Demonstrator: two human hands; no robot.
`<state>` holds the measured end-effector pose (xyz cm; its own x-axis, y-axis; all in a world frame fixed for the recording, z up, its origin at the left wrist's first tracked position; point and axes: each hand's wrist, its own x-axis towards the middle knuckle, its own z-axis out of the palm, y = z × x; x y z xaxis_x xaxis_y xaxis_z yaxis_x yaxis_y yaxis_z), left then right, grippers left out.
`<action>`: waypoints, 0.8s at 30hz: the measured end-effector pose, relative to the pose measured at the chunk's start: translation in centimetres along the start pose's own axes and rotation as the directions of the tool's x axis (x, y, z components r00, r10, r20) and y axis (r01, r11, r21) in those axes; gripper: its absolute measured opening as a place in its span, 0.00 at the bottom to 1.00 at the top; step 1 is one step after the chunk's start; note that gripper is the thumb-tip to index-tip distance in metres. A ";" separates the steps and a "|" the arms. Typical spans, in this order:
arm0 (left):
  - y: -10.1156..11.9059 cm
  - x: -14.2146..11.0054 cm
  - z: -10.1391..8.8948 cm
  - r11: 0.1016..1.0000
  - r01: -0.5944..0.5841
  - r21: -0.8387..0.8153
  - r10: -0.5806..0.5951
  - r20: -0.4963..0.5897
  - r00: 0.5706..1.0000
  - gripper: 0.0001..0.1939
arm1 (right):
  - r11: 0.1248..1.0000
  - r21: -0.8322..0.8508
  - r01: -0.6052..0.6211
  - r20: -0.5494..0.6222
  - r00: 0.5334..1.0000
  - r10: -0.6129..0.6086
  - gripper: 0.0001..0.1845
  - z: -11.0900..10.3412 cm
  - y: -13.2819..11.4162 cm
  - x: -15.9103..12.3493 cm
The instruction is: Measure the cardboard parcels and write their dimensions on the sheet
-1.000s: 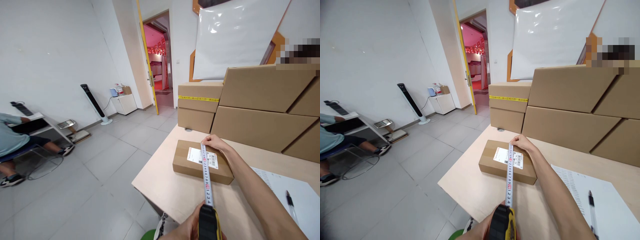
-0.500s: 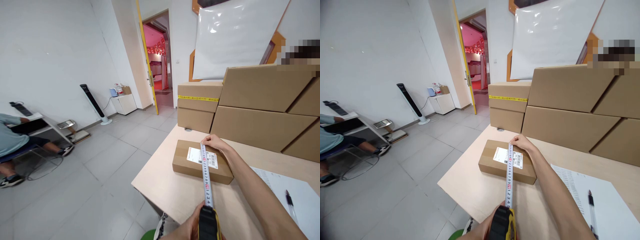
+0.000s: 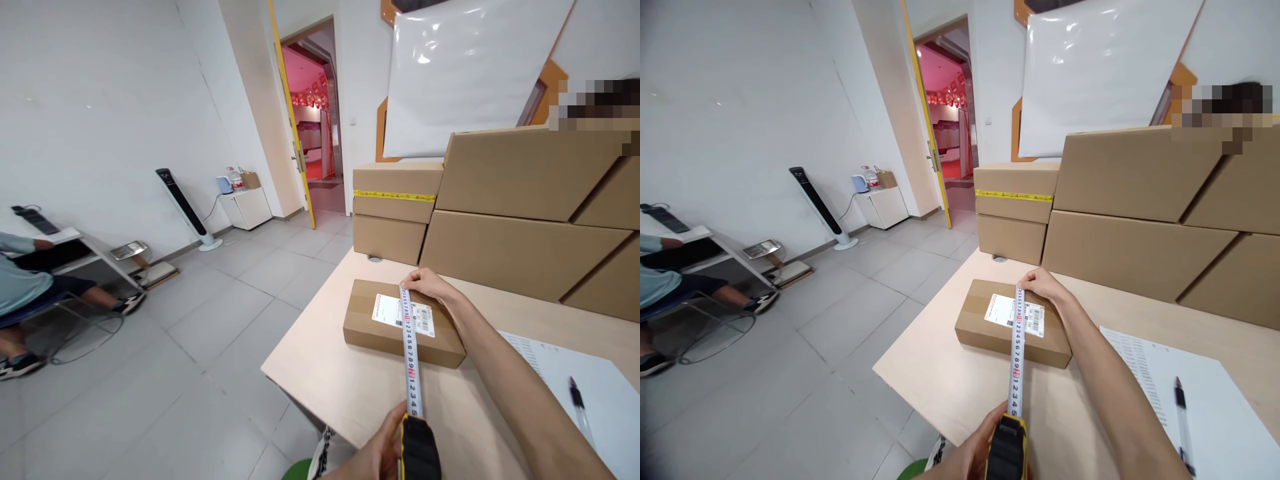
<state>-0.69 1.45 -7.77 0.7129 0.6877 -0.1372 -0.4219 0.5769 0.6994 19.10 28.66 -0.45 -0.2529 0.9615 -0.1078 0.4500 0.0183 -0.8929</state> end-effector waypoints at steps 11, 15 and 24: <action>2.9 -0.7 2.6 0.997 0.019 0.077 -0.015 -0.052 0.999 0.54 | 0.999 -0.031 0.013 -0.015 1.000 -0.014 0.07 0.1 -0.4 -0.4; 3.7 -1.6 3.3 0.998 0.011 0.063 -0.005 -0.091 0.996 0.54 | 0.998 -0.037 0.056 -0.058 0.997 -0.058 0.13 -0.7 -1.8 -1.2; 8.5 -4.8 0.3 0.785 -0.483 0.387 0.586 -0.214 0.781 0.57 | 0.963 -0.227 0.143 -0.312 0.926 -0.211 0.26 -5.5 -3.9 -11.0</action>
<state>-7.54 2.87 -0.98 0.1899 0.9698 0.1529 -0.4593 -0.0499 0.8869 24.84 19.48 6.58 -0.0617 0.9725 0.2248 0.5915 0.2170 -0.7765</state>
